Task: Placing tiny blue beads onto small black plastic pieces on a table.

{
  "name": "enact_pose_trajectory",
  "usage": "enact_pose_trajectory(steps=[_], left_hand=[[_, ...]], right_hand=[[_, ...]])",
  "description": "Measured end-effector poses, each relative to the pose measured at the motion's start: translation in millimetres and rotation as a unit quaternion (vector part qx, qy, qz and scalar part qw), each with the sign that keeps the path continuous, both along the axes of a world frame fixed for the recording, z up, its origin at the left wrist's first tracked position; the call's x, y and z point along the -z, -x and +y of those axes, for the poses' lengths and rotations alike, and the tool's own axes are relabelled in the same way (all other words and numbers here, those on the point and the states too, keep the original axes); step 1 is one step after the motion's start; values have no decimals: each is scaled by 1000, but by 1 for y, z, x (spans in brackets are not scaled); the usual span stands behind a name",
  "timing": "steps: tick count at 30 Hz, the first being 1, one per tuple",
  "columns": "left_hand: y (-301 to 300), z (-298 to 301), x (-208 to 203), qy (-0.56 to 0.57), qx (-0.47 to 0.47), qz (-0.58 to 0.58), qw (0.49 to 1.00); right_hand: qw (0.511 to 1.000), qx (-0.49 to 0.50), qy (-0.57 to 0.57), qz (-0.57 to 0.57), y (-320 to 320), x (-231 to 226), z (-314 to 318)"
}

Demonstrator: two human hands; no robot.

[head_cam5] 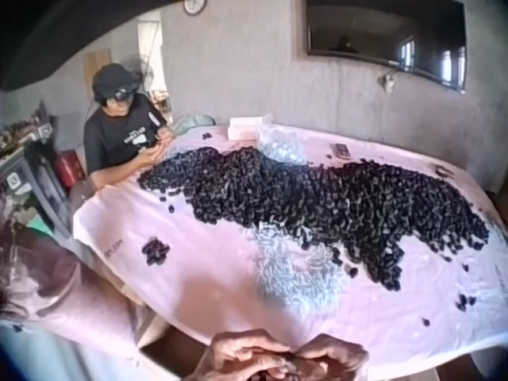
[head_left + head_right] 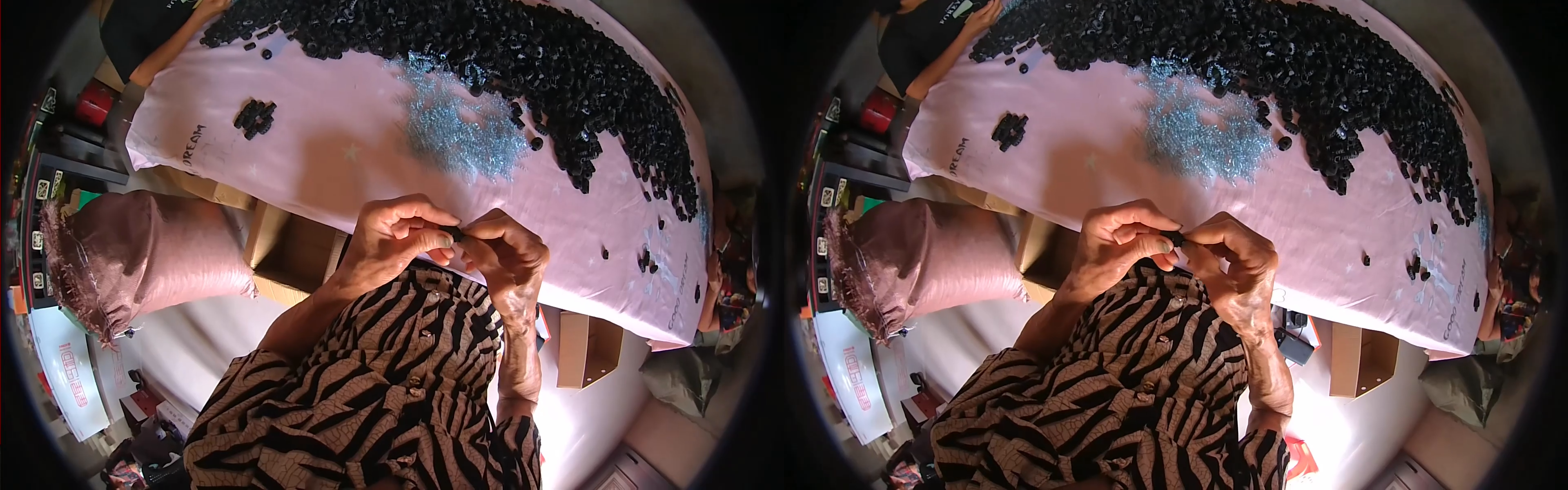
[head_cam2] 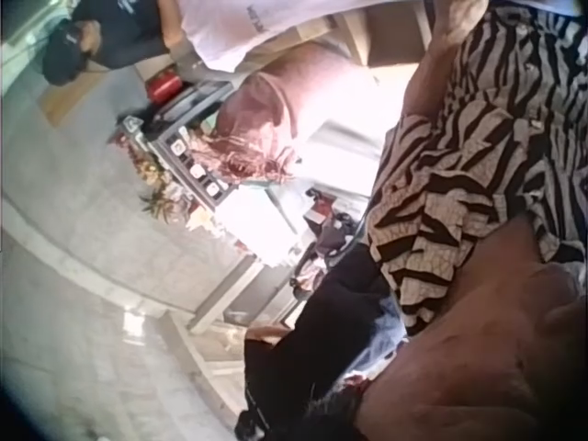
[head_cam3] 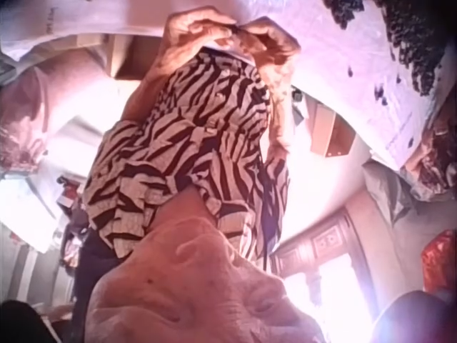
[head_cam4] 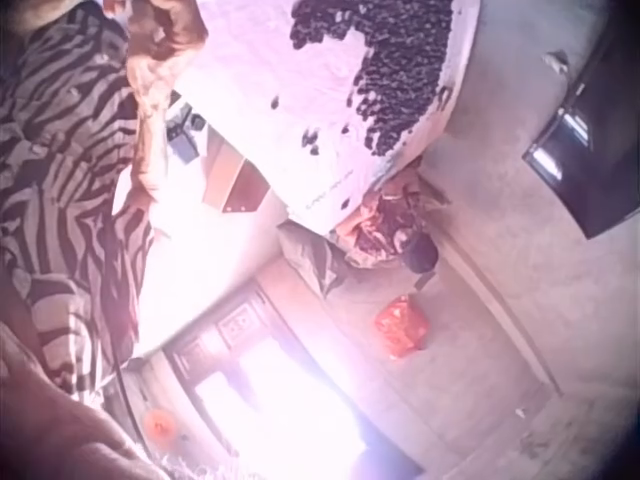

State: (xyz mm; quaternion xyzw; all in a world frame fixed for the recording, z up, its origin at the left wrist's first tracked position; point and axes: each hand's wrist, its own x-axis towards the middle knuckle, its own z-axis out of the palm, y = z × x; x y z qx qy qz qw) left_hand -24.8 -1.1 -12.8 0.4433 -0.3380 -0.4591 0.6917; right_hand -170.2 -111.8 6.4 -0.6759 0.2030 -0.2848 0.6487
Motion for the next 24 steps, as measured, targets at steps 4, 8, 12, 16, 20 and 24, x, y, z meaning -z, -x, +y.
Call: enact_pose_trajectory(steps=[4, 8, 12, 16, 20, 24], left_hand=[[2, 2, -4, -20, -7, -13, 1000], [6, 2, -5, -38, -22, -15, 999], [9, 4, -9, -46, -36, -33, 998], [12, 4, -16, -31, -59, -105, 992], [2, 0, -8, -41, -24, -62, 997], [-2, 1, -3, -32, 10, -9, 999]], right_hand=[[1000, 11, -8, -10, 0, 3, 6], [998, 23, 11, -61, -3, 11, 11], [997, 20, 15, -69, -1, 16, 12], [998, 23, -13, -51, -2, 16, 13], [998, 5, -49, -36, 0, 9, 9], [996, -26, -79, -39, 3, 11, 2]])
